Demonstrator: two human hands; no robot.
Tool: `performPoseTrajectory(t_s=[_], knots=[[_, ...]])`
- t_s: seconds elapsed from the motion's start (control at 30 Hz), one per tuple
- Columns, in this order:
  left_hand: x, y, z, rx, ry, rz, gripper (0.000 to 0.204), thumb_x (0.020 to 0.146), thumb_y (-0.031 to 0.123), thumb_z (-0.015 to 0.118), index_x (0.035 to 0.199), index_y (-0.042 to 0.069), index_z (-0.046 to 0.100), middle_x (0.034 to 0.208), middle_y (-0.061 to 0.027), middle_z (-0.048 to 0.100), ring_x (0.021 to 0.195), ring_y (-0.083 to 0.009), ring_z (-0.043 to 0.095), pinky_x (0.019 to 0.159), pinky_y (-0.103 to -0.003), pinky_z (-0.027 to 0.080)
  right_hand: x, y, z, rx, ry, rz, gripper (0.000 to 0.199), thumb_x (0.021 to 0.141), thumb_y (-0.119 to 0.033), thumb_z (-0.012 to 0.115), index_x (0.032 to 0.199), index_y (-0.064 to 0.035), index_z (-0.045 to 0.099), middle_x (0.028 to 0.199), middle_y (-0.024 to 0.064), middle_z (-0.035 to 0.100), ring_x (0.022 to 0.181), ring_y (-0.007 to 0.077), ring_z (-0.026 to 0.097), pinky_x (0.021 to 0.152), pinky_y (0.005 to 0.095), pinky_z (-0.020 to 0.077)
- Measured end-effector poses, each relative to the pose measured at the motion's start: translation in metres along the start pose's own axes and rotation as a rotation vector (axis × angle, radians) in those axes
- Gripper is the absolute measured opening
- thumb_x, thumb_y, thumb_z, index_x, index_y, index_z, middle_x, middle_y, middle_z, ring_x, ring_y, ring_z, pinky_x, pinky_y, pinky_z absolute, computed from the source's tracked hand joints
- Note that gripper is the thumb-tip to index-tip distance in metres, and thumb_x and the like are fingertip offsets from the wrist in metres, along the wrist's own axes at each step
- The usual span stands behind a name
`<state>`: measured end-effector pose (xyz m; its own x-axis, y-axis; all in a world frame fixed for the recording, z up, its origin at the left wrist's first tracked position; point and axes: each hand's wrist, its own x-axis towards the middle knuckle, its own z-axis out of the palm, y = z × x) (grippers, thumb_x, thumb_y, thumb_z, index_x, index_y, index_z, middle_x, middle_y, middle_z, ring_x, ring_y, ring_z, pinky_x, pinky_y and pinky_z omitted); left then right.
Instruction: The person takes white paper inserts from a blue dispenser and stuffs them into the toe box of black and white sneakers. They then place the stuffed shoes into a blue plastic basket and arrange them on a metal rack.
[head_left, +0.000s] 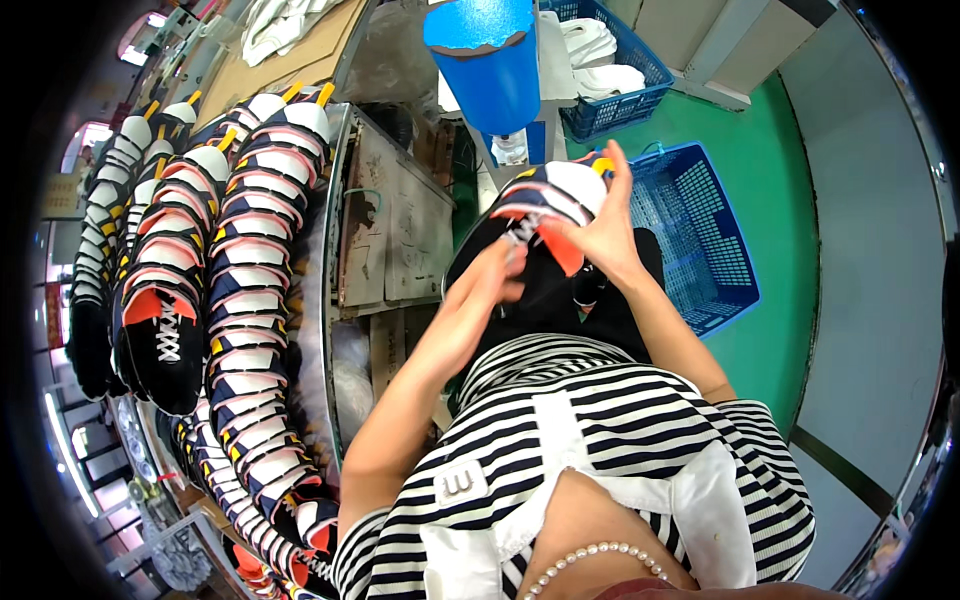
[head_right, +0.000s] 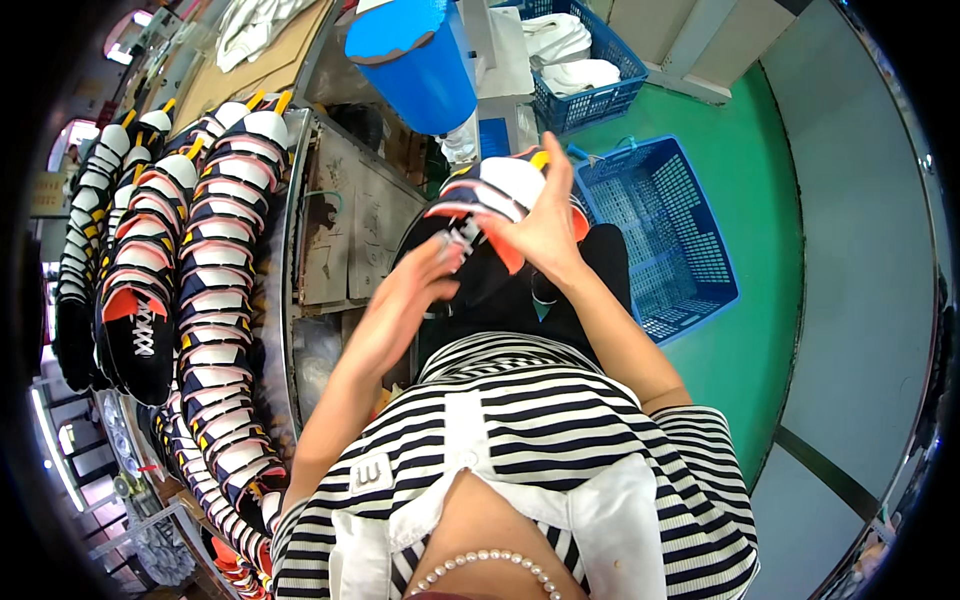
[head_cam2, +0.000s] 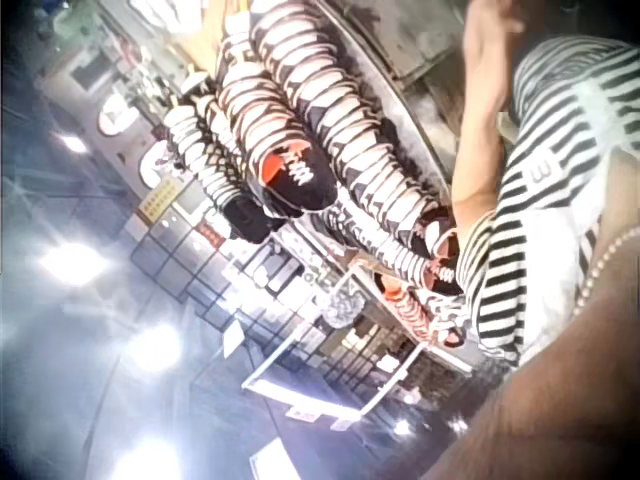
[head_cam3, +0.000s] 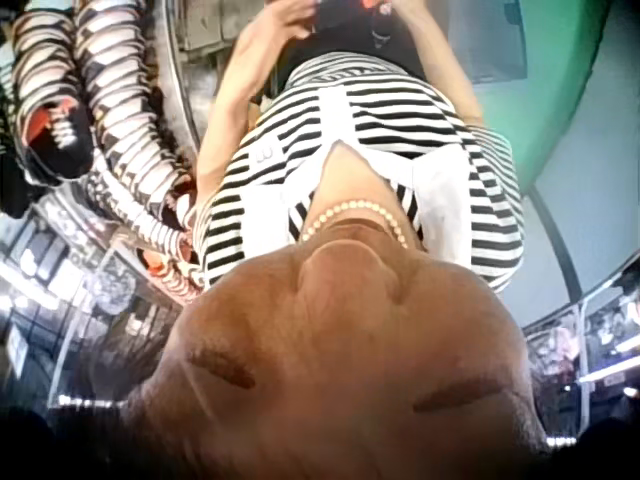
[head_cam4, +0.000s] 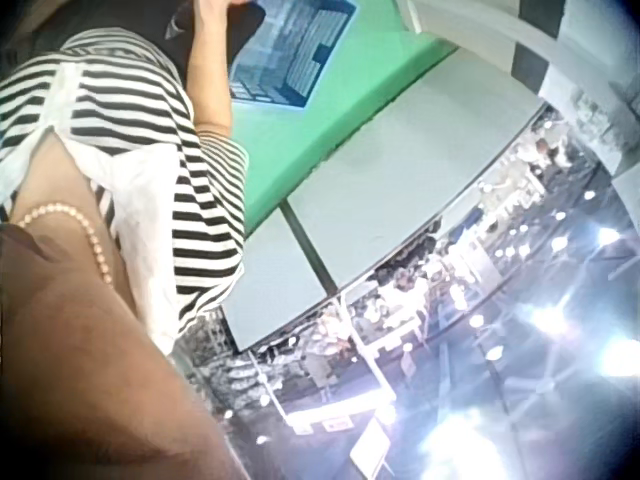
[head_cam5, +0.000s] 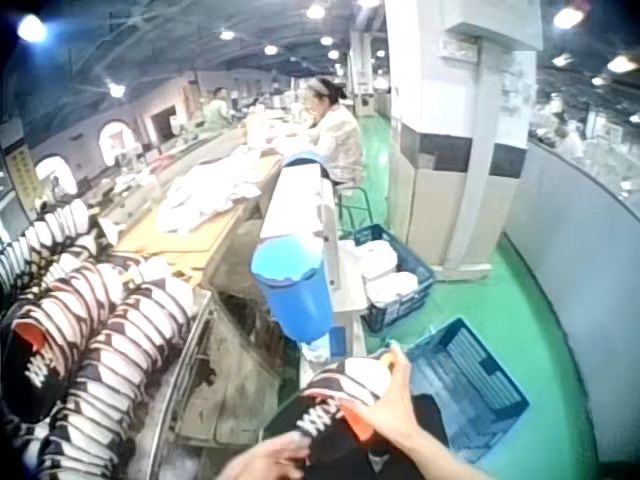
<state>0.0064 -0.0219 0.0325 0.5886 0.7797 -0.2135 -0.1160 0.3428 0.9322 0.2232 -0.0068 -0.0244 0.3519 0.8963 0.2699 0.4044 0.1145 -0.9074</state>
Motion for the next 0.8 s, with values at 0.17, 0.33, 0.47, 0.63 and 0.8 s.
performPoseTrajectory(t_s=[0.17, 0.33, 0.47, 0.63, 0.8], knots=[[0.084, -0.022, 0.023, -0.479, 0.165, -0.261, 0.049, 0.094, 0.043, 0.052, 0.124, 0.005, 0.050, 0.118, -0.0078, 0.058, 0.109, -0.0171, 0.054, 0.093, -0.032, 0.040, -0.010, 0.012, 0.014, 0.587, -0.170, 0.356, 0.086, 0.081, -0.029, 0.071, 0.144, -0.0041, 0.019, 0.138, 0.0167, 0.028, 0.128, 0.0276, 0.031, 0.105, 0.0377, 0.0286], [0.086, -0.042, -0.036, -0.215, 0.348, -0.189, 0.043, 0.089, 0.042, 0.060, 0.113, 0.007, 0.056, 0.096, -0.0040, 0.065, 0.083, -0.0131, 0.064, 0.073, -0.027, 0.051, 0.021, 0.059, 0.017, 0.679, 0.009, 0.596, 0.022, 0.094, -0.015, 0.046, 0.107, -0.0023, 0.057, 0.088, 0.0031, 0.059, 0.072, 0.0098, 0.054, 0.067, 0.0223, 0.0439], [0.097, -0.003, -0.062, -0.083, 0.389, -0.148, 0.034, 0.090, 0.032, 0.060, 0.109, 0.004, 0.058, 0.095, -0.0020, 0.063, 0.082, -0.0099, 0.060, 0.075, -0.024, 0.047, 0.027, 0.070, 0.047, 0.749, -0.010, 0.600, 0.017, 0.093, -0.008, 0.037, 0.095, -0.0029, 0.053, 0.081, 0.0040, 0.054, 0.070, 0.0130, 0.055, 0.060, 0.0255, 0.0472], [0.143, -0.050, -0.076, -0.115, 0.232, -0.190, 0.029, 0.089, 0.031, 0.060, 0.103, 0.005, 0.060, 0.096, -0.0058, 0.064, 0.086, -0.0143, 0.063, 0.077, -0.029, 0.050, 0.006, 0.101, 0.122, 0.536, -0.033, 0.402, 0.026, 0.098, -0.024, 0.038, 0.113, -0.0046, 0.047, 0.094, 0.0074, 0.053, 0.074, 0.0145, 0.053, 0.064, 0.0296, 0.0504], [0.141, -0.213, -0.109, -0.643, 0.325, -0.339, 0.038, 0.092, 0.033, 0.055, 0.120, 0.008, 0.054, 0.108, -0.0080, 0.063, 0.100, -0.0223, 0.060, 0.090, -0.037, 0.046, -0.042, 0.136, 0.118, 0.636, -0.471, 0.885, 0.062, 0.089, -0.048, 0.053, 0.130, -0.0024, 0.041, 0.119, 0.0108, 0.052, 0.107, 0.0205, 0.054, 0.075, 0.0371, 0.0507]])
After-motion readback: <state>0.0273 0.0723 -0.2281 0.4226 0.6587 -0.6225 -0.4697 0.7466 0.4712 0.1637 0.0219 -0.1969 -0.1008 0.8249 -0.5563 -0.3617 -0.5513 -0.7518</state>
